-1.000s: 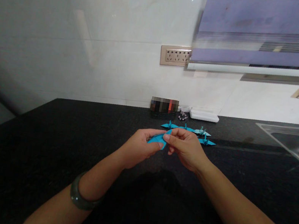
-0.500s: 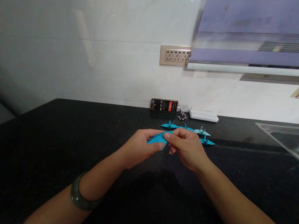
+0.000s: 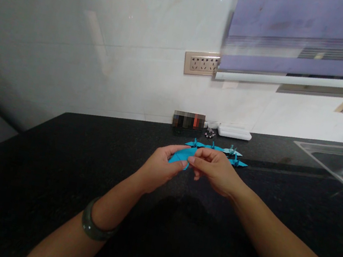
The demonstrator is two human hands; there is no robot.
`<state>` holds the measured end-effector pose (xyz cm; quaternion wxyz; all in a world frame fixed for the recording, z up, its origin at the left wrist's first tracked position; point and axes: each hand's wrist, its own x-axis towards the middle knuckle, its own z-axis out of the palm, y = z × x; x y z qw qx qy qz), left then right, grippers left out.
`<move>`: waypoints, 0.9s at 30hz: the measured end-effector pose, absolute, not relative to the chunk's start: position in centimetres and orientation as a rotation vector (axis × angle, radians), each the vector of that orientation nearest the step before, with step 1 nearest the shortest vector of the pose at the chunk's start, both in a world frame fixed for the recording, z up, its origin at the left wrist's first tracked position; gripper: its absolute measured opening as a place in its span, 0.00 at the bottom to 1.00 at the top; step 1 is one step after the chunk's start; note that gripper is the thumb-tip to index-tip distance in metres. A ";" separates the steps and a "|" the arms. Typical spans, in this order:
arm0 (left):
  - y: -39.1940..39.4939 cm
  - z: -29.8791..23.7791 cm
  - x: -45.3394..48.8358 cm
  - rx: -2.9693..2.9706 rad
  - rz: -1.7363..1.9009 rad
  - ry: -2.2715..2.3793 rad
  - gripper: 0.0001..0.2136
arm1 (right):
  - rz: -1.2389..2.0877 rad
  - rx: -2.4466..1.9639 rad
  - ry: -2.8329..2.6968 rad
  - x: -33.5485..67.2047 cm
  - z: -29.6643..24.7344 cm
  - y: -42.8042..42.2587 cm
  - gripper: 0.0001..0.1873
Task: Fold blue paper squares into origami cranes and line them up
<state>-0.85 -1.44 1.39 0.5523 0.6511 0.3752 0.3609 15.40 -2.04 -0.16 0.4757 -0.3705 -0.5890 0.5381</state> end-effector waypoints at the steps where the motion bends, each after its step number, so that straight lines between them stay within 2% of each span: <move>1: -1.4 1.4 -0.8 1.536 0.866 0.896 0.20 | 1.300 -0.899 -1.437 15.3 -0.2 -2.0 0.11; 12: -1.6 1.5 -0.8 1.551 0.821 0.953 0.15 | 1.230 -0.890 -1.276 14.8 -0.8 -1.6 0.10; 27: -1.6 1.5 -0.6 1.483 0.871 0.966 0.14 | 1.152 -0.924 -1.233 14.8 -0.8 -1.7 0.11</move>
